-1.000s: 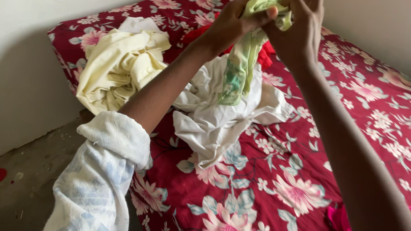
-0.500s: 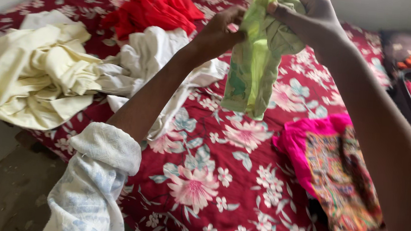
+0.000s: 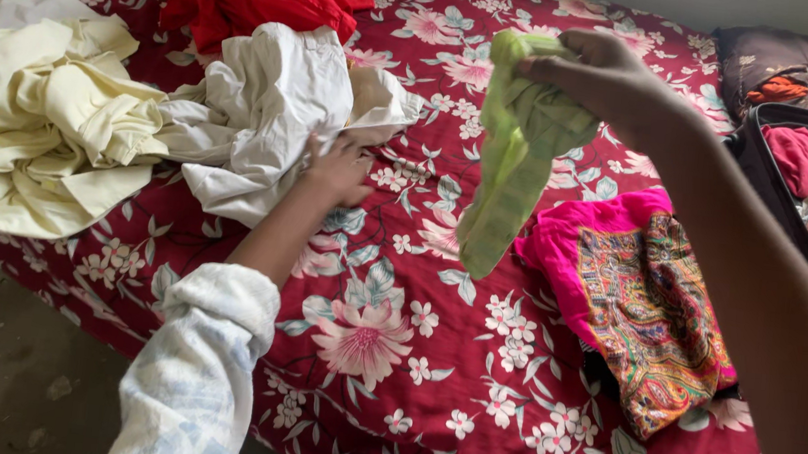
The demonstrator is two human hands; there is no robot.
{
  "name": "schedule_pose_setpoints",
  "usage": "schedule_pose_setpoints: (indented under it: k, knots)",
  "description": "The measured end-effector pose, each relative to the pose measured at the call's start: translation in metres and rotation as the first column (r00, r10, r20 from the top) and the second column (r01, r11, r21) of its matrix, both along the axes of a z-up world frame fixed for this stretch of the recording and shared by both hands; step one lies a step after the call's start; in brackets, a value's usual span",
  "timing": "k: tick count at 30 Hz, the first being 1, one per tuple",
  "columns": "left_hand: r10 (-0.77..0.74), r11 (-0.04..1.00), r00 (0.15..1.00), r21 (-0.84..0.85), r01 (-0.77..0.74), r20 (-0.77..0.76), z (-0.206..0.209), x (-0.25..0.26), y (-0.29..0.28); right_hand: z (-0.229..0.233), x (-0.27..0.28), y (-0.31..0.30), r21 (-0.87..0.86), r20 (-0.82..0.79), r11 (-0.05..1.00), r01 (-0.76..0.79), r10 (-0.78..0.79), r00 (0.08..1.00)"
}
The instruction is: The person folds a checkered shirt, a pink patterned garment, a green baby shirt, a white top, and a yellow blouse by hand on a bed and places items into a suitcase.
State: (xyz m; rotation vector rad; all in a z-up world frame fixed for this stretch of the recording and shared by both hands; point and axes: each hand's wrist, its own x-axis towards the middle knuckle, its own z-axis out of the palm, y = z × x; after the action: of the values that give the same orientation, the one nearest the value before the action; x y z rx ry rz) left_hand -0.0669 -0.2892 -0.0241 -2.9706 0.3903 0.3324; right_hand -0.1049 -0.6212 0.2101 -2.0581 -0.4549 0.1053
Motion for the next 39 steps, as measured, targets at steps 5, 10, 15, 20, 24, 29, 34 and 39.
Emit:
schedule_pose_setpoints:
  k: [5, 10, 15, 20, 24, 29, 34, 39]
  knots:
    - [-0.027, 0.94, 0.987, 0.341, -0.03, 0.161, -0.041, 0.043, 0.075, -0.026, 0.024, 0.01, -0.01, -0.039, 0.998, -0.064, 0.064, 0.997]
    - [0.224, 0.833, 0.901, 0.407, -0.375, 0.372, -0.017, 0.093, 0.193, -0.044, 0.049, 0.017, 0.06, -0.095, 0.998, -0.011, 0.016, 0.995]
    - [0.417, 0.906, 0.886, -0.171, -0.387, 0.204, 0.096, 0.096, 0.131, -0.066, 0.071, 0.008, 0.081, -0.197, 0.996, 0.042, -0.025, 0.98]
    - [-0.131, 0.458, 0.991, -0.888, 0.049, -0.013, 0.107, 0.065, -0.047, -0.106, 0.084, 0.001, 0.243, -0.237, 0.965, 0.097, -0.038, 0.971]
    - [-0.438, 0.211, 0.897, -0.977, 0.043, -0.055, 0.088, 0.041, -0.118, -0.108, 0.079, -0.007, 0.216, -0.171, 0.976, -0.002, 0.04, 0.984]
    - [-0.489, 0.092, 0.869, -0.987, 0.134, 0.072, 0.097, 0.041, -0.125, -0.074, 0.042, -0.026, 0.182, -0.158, 0.983, -0.036, 0.065, 0.985]
    - [-0.246, 0.27, 0.941, -0.916, 0.297, 0.233, 0.119, 0.03, -0.103, -0.047, 0.014, -0.032, 0.089, -0.232, 0.99, -0.109, 0.127, 0.964]
    - [-0.131, 0.002, 0.954, -0.962, 0.273, 0.271, 0.131, 0.01, -0.105, -0.045, -0.003, -0.04, -0.171, -0.125, 0.956, -0.238, 0.218, 0.968]
